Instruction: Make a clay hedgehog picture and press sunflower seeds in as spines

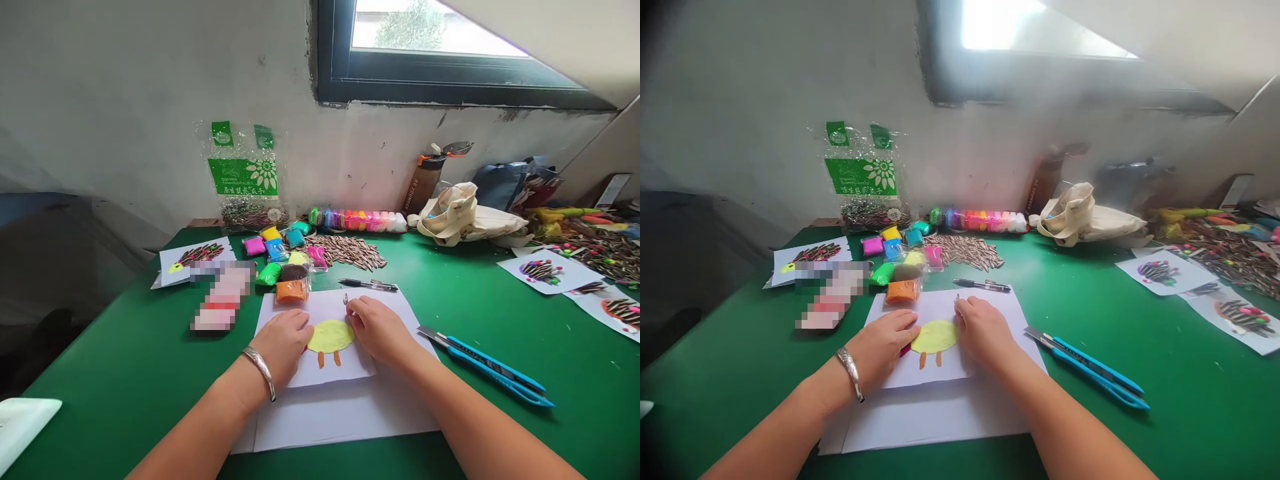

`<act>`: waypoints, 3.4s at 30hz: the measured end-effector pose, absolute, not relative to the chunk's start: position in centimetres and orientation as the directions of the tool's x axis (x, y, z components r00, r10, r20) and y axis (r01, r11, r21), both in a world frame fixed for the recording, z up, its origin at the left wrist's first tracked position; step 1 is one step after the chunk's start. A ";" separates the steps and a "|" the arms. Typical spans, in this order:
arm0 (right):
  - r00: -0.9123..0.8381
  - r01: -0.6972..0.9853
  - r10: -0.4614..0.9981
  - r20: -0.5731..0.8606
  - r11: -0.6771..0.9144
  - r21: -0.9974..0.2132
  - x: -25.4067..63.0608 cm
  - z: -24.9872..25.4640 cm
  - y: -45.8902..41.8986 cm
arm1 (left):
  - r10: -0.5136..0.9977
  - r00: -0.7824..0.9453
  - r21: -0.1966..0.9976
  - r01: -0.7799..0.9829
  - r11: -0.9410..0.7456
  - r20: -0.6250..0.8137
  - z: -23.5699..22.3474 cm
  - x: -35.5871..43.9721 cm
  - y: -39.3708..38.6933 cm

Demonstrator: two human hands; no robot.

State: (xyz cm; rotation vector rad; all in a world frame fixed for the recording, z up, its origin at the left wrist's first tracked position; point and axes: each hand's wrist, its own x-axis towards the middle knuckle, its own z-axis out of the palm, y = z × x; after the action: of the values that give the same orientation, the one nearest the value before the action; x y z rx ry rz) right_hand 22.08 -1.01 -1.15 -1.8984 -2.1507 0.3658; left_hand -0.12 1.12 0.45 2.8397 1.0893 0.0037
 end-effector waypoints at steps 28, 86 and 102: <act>-0.128 0.923 0.991 0.033 0.131 -0.362 22.3 -1.4 -0.8 | 0.651 0.759 0.153 0.642 -0.752 0.012 -0.1 -0.5 1.6; 0.041 0.649 0.961 0.273 0.182 -0.738 21.8 -1.7 0.1 | 0.742 0.641 0.334 0.755 -0.564 -0.198 -0.1 -1.3 0.5; -0.015 0.718 0.997 0.070 0.059 -0.694 20.5 -1.3 -0.7 | 0.742 0.632 0.284 0.770 -0.571 -0.224 -0.1 -1.0 0.6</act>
State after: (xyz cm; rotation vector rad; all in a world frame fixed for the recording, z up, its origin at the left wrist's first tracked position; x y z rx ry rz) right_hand 20.53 -0.69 -1.26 -1.7131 -1.7885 0.6526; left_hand -0.99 0.56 -0.10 2.5019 1.2066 -0.1128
